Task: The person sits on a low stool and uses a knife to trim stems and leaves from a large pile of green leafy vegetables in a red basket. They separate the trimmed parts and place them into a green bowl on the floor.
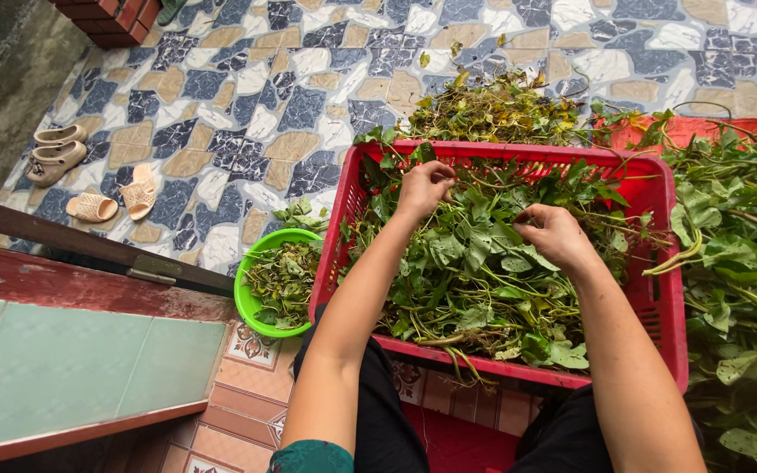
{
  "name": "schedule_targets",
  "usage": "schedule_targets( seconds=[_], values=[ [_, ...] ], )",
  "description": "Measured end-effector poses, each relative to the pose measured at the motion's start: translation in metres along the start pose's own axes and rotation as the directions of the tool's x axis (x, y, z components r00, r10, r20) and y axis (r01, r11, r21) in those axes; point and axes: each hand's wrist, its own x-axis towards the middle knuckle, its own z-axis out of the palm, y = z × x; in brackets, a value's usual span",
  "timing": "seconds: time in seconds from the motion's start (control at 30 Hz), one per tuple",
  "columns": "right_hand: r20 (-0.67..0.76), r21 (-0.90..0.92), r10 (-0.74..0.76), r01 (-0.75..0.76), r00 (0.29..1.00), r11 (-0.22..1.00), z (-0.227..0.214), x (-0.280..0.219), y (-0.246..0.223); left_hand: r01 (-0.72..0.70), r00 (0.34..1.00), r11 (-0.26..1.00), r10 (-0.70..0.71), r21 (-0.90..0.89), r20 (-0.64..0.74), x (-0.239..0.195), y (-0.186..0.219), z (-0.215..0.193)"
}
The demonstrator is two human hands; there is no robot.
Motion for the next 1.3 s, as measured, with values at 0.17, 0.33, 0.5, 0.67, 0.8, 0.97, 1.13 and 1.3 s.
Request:
schedule_targets(
  seconds=[0.17,0.33,0.5,0.67,0.8,0.97,1.13,1.3],
  values=[
    [-0.048,-0.122,0.008,-0.013,0.999,0.992,0.009,0.009,0.0,0.058,0.983,0.989,-0.033,0.134,-0.18,0.046,-0.068,-0.004],
    [-0.158,-0.195,-0.049,0.017,0.986,0.981,0.025,0.02,0.003,-0.122,0.989,0.971,0.137,0.203,-0.057,0.062,-0.071,0.018],
    [-0.184,-0.171,-0.042,0.01,0.982,0.985,0.026,0.026,0.011,-0.363,0.93,0.775,0.266,0.517,0.254,0.055,-0.048,0.063],
    [-0.211,-0.187,-0.058,0.018,0.976,0.982,0.018,0.028,0.015,-0.418,0.908,0.631,0.309,0.653,0.282,0.052,-0.056,0.091],
    [-0.218,-0.162,-0.039,0.004,0.975,0.987,0.012,0.026,0.013,-0.418,0.908,0.611,0.3,0.672,0.293,0.054,-0.069,0.101],
    [-0.229,-0.162,-0.062,0.024,0.971,0.986,0.008,0.029,0.011,-0.374,0.927,0.722,0.267,0.582,0.264,0.054,-0.071,0.099],
    [-0.23,-0.007,-0.039,0.039,0.972,0.999,-0.001,0.027,0.009,-0.438,0.899,0.853,0.414,0.285,0.141,0.072,-0.011,0.077],
    [-0.262,0.18,-0.077,0.127,0.962,0.975,-0.018,0.02,0.003,-0.445,0.883,0.888,0.457,-0.116,0.111,0.052,0.11,0.042]
  ],
)
